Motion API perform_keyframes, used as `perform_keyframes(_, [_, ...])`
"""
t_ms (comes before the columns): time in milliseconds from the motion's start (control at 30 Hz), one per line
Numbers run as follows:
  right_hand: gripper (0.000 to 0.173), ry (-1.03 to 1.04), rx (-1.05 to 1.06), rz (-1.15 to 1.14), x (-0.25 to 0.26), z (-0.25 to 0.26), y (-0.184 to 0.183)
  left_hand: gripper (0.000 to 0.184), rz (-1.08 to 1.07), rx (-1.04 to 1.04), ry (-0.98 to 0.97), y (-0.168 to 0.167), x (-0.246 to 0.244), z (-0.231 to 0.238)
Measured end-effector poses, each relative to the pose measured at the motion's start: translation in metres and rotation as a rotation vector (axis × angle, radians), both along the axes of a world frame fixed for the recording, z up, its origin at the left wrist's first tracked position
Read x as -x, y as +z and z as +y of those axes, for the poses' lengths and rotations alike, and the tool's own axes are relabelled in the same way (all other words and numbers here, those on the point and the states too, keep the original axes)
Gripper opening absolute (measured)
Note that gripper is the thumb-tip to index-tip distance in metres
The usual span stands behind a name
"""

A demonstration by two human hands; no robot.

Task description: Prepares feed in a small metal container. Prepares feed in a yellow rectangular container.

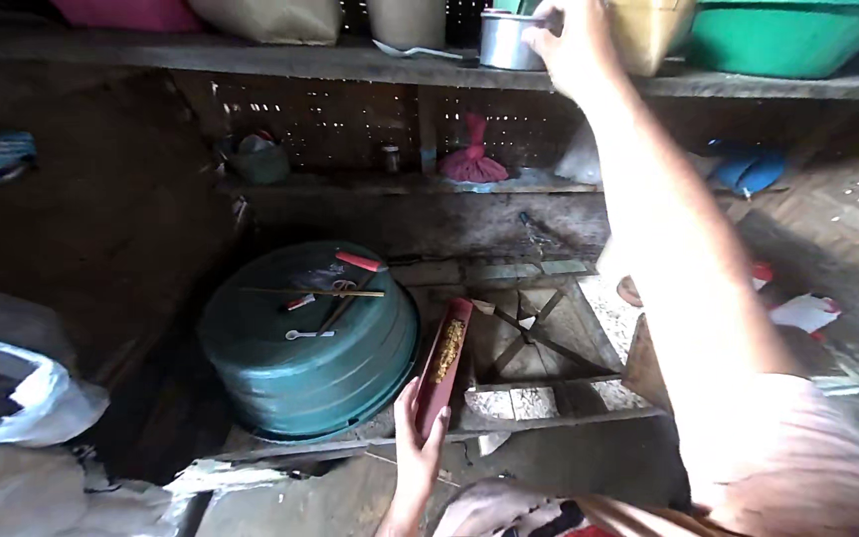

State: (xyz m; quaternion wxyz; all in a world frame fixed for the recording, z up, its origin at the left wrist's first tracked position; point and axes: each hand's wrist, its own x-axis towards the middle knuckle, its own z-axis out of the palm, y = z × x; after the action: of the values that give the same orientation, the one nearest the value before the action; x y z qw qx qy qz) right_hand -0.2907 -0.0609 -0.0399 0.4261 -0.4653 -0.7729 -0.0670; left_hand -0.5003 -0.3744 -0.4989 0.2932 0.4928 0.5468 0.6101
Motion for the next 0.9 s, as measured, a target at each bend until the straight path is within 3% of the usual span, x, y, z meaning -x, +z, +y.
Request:
perform_keyframes(200, [0.021,0.135,-0.059,0.115,0.005,-0.005,-0.001,0.078,-0.260,-0.191,-0.201,0.087,-0.005,0.035])
perform_keyframes(333, [0.025,0.159,-0.204,0.121,0.004,-0.068,-0.013,0.081,-0.567,-0.293,-0.392,0.148,-0.008,0.069])
perform_keyframes(433, [0.020,0.255,-0.293,0.097,0.002,-0.126,-0.060,0.072,-0.711,-0.330,-0.612,0.168,-0.016,0.087])
perform_keyframes(567, [0.010,0.438,-0.258,0.066,0.006,-0.188,-0.186,0.079,-0.942,-0.281,-0.745,0.158,-0.040,0.093])
perform_keyframes(700, [0.008,0.530,-0.111,-0.007,0.012,-0.219,-0.306,0.085,-1.328,-0.158,-0.566,0.122,-0.061,0.078])
perform_keyframes(800, [0.015,0.657,0.049,-0.068,0.003,-0.224,-0.332,0.081,-1.424,-0.075,-0.504,0.085,-0.058,0.067])
perform_keyframes(900, [0.031,0.659,0.006,-0.170,-0.006,-0.213,-0.307,0.087,-1.411,0.073,-0.532,0.052,-0.047,0.051])
